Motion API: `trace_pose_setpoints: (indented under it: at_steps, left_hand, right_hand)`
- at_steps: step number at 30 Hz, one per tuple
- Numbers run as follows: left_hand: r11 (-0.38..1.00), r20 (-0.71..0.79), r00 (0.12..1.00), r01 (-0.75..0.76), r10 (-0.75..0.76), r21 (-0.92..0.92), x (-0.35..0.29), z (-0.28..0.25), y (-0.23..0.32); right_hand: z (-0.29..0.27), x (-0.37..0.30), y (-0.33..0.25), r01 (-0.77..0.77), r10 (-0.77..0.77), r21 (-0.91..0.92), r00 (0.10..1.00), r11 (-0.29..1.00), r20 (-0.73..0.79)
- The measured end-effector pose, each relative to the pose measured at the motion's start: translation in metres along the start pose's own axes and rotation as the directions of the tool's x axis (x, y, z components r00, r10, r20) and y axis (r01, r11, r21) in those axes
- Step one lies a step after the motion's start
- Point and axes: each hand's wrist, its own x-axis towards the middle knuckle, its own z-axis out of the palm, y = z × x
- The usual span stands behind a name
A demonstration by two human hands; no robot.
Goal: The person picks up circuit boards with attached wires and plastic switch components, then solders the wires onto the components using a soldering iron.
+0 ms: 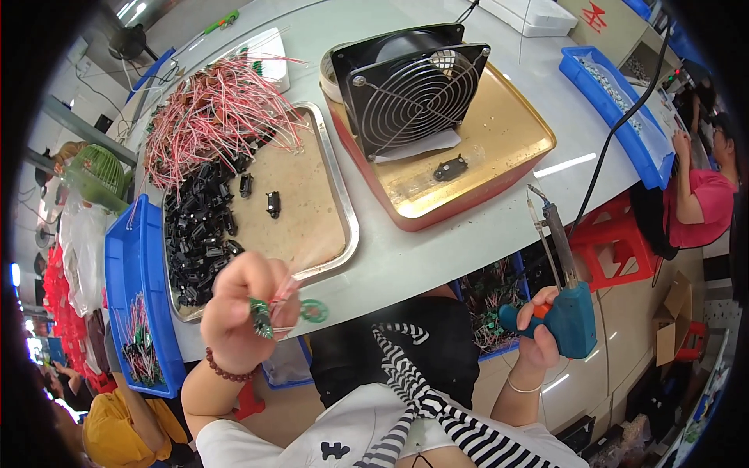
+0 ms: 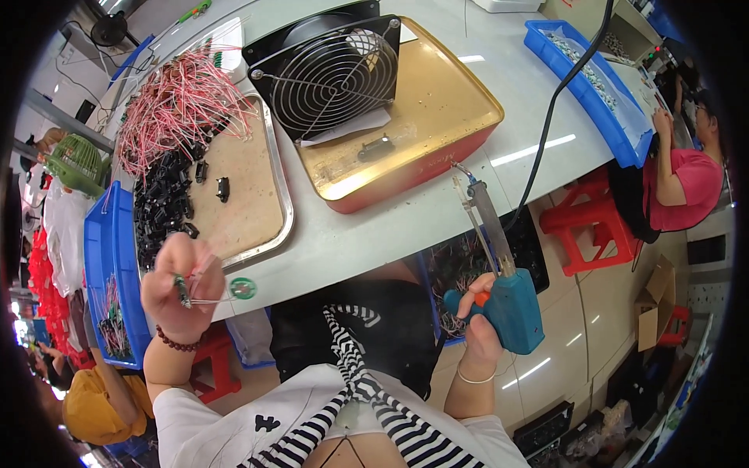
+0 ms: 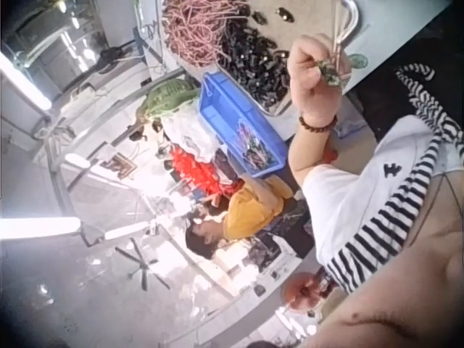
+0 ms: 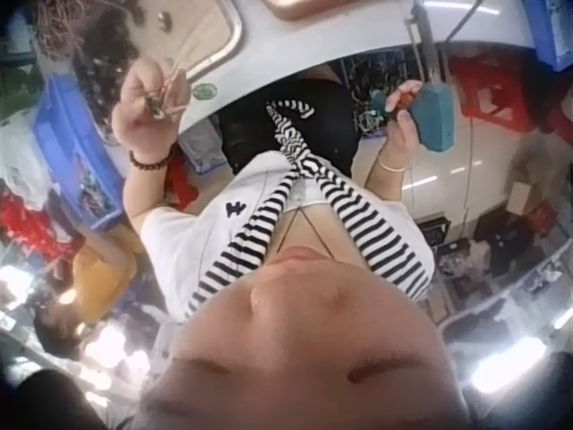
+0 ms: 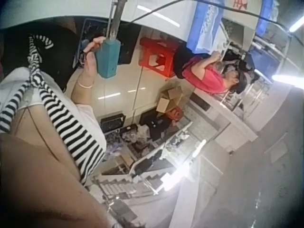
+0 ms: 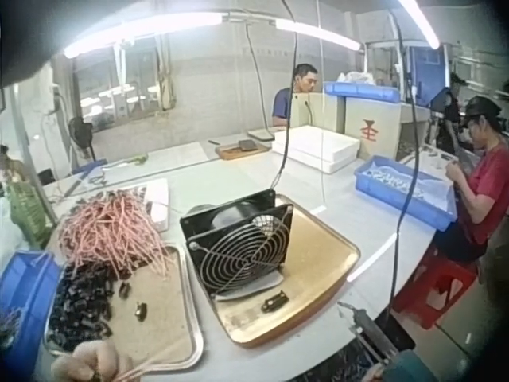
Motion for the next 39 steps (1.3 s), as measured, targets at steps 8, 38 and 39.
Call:
trace_pose_setpoints:
  at_steps: [8,38,39]
  left_hand:
    - [0.971,-0.292,0.937,0.138,-0.192,-0.194,-0.003,-0.003,-0.029]
    - [0.894,0.266,0.895,0.248,-0.359,0.372,0.055,0.005,-0.036]
    - [0.892,0.317,0.891,0.177,-0.324,0.416,0.061,0.006,-0.032]
  right_hand:
    - [0.003,0.002,0.003,0.01,-0.01,-0.002,1.0,1.0,0.011]
    - [-0.001,0.005,0.005,0.02,-0.021,-0.013,0.999,1.0,-0.03]
    - [-0.002,0.005,0.005,0.014,-0.014,0.003,1.0,1.0,-0.024]
